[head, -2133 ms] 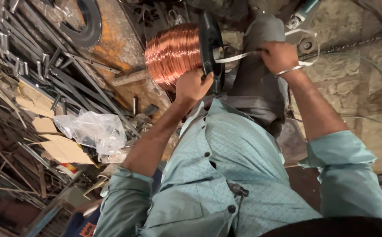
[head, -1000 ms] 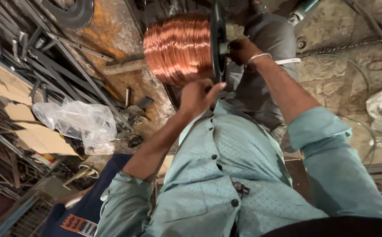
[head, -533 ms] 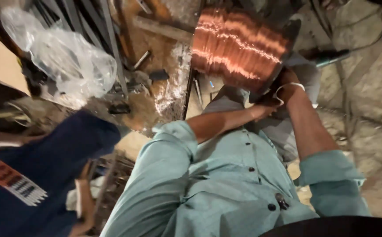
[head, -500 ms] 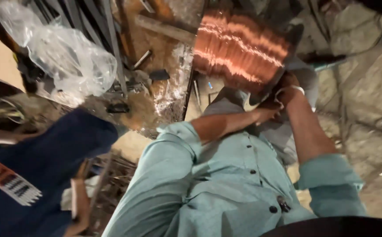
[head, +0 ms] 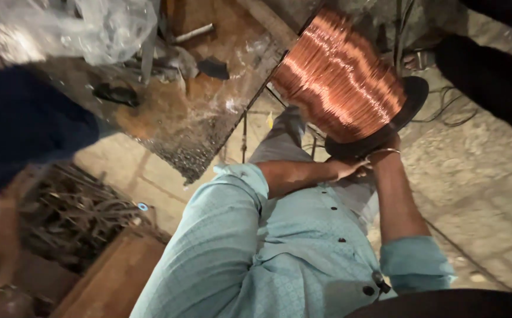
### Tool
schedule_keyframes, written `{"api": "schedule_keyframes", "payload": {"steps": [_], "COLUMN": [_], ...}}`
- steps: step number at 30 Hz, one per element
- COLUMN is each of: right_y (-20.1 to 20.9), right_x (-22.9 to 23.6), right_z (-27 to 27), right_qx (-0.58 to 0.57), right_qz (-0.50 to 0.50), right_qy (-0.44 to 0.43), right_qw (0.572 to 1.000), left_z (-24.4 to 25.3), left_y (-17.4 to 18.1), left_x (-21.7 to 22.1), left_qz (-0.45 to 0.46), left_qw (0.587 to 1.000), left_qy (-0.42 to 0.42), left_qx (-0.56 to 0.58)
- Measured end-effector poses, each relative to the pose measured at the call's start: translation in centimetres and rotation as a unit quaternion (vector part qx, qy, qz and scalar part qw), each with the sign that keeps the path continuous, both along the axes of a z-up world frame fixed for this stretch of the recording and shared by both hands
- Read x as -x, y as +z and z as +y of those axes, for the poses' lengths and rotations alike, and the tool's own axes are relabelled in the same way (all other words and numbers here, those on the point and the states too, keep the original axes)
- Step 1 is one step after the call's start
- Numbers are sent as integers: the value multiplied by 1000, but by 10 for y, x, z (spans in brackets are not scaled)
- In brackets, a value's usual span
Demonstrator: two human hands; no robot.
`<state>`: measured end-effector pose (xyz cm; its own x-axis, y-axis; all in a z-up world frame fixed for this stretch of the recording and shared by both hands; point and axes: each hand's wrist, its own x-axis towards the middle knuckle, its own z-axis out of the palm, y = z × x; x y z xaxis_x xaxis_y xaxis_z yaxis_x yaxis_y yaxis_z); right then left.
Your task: The recorder is winding and securing a large coil of copper wire using white tape.
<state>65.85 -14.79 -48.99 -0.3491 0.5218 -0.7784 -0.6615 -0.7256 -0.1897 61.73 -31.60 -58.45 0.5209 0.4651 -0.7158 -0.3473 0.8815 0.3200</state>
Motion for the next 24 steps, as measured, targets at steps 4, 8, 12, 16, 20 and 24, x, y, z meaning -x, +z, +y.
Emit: {"api": "schedule_keyframes", "payload": {"steps": [4, 8, 12, 16, 20, 24], "right_y": [38, 55, 52, 55, 52, 49], "right_x": [28, 32, 7, -44, -104, -111], "right_z": [21, 29, 23, -2, -49, -53], "right_qx": [64, 87, 1, -140, -246, -253], "right_qz": [172, 172, 5, -324, -439, -452], "right_qy": [-110, -128, 20, 279, 495, 482], "right_qw": [977, 973, 1000, 893, 708, 707], "left_z": [10, -2, 9, 24, 36, 54], "left_y": [11, -27, -38, -52, -36, 2], "left_x": [-3, -32, -45, -71, -84, -62], "left_qz": [-15, -71, -131, -73, -2, -15], "left_qw": [999, 994, 977, 960, 984, 985], "left_qy": [20, 80, 167, 269, 172, 147], "left_qx": [38, 31, -5, 13, 43, 94]}}
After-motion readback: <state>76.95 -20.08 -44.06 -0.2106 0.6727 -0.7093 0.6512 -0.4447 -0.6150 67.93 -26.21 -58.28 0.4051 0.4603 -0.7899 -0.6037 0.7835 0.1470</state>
